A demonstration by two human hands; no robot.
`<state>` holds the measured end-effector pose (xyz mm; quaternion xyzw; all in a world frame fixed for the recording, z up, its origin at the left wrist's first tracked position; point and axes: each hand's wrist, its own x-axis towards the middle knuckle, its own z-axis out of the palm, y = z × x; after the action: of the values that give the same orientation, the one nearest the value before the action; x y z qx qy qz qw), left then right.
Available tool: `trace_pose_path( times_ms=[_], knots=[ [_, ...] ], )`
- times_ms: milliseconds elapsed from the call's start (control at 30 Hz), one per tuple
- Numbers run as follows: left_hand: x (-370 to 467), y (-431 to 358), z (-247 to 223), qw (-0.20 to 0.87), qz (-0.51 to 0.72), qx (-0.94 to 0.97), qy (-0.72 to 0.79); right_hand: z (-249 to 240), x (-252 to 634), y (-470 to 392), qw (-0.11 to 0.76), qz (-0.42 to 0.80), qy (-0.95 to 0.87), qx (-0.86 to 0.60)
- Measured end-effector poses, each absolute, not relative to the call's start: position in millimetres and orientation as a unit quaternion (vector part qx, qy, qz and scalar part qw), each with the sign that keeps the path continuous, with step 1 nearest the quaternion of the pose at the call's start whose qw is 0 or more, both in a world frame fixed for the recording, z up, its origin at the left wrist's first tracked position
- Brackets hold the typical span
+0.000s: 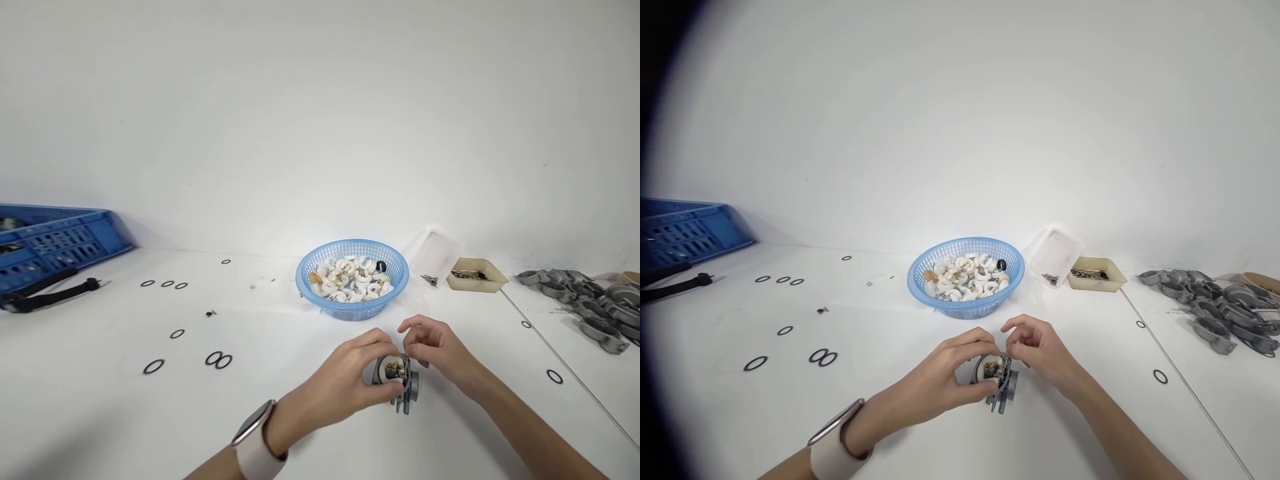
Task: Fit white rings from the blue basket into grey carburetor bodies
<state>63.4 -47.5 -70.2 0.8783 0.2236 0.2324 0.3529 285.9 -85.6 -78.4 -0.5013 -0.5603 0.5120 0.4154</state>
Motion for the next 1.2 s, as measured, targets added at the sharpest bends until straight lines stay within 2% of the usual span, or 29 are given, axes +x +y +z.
trace_pose_path(
  times_ms=[500, 867, 1033, 1200],
  knots=[
    [66, -49, -81, 0.266, 0.255, 0.904, 0.216, -79, 279, -90, 0.420, 0.467, -0.591, -0.507],
    [64, -48, -85, 0.311, 0.269, 0.884, 0.222, -76, 279, -93, 0.403, 0.459, -0.607, -0.508],
    [66, -49, -85, 0.305, 0.286, 0.880, 0.225, -69, 280, -99, 0.379, 0.425, -0.649, -0.504],
    [67, -50, -84, 0.305, 0.285, 0.879, 0.232, -63, 284, -105, 0.317, 0.386, -0.710, -0.497]
  ],
)
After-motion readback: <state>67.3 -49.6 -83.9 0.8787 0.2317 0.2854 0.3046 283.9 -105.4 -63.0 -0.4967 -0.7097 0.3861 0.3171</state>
